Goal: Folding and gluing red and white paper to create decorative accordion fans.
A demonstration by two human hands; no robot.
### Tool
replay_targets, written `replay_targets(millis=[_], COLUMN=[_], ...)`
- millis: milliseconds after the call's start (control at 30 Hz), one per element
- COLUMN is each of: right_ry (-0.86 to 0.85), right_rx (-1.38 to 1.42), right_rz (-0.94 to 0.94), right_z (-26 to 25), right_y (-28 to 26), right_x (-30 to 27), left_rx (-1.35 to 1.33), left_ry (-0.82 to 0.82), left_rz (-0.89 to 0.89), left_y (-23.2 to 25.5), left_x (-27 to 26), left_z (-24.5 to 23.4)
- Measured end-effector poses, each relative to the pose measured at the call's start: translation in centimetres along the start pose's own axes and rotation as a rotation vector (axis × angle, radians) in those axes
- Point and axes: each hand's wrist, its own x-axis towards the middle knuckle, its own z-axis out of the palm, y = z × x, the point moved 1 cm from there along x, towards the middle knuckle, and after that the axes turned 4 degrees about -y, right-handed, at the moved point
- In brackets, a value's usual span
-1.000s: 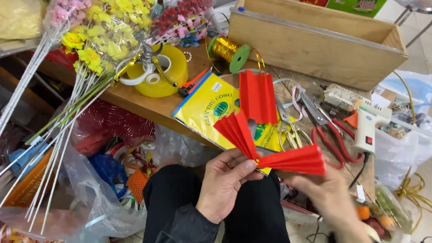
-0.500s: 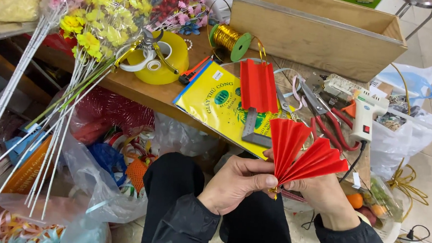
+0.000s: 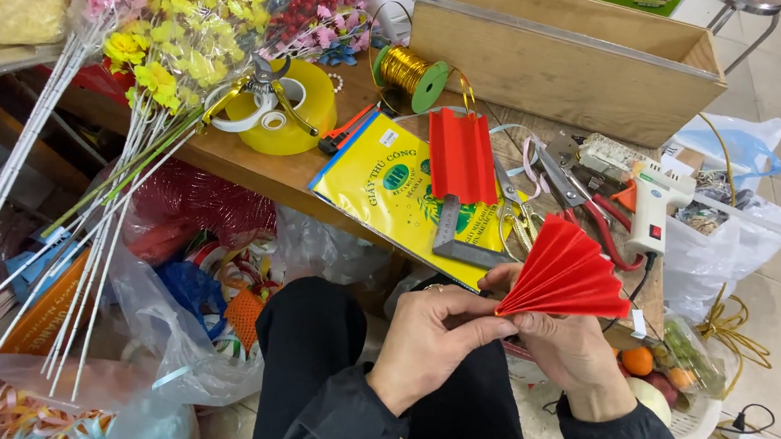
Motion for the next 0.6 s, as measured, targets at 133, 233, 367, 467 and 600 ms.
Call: replay_targets(millis=[133, 233, 367, 467, 600], right_ry=[0.061, 0.028, 0.045, 0.102, 0.196], right_rx=[0.076, 0.126, 0.072, 0.075, 0.171], right_rz=[0.036, 0.048, -0.009, -0.043, -0.095], right_z=[-0.6, -0.6, 0.8, 1.1, 2.2], right_y=[0.9, 1.5, 1.4, 1.8, 1.8], right_x=[-0.5, -0.8, -1.1, -1.4, -1.8], left_rx=[0.15, 0.212, 0.218, 0.21, 0.211], left_ry=[0.023, 0.064, 0.078, 0.077, 0.08], left_rz=[0.211, 0.323, 0.356, 0.348, 0.348], left_y=[-0.2, 0.2, 0.4, 0.4, 1.0], left_x=[-0.3, -0.5, -0.7, -0.9, -0.9], left_z=[0.1, 0.1, 0.1, 0.3, 0.5])
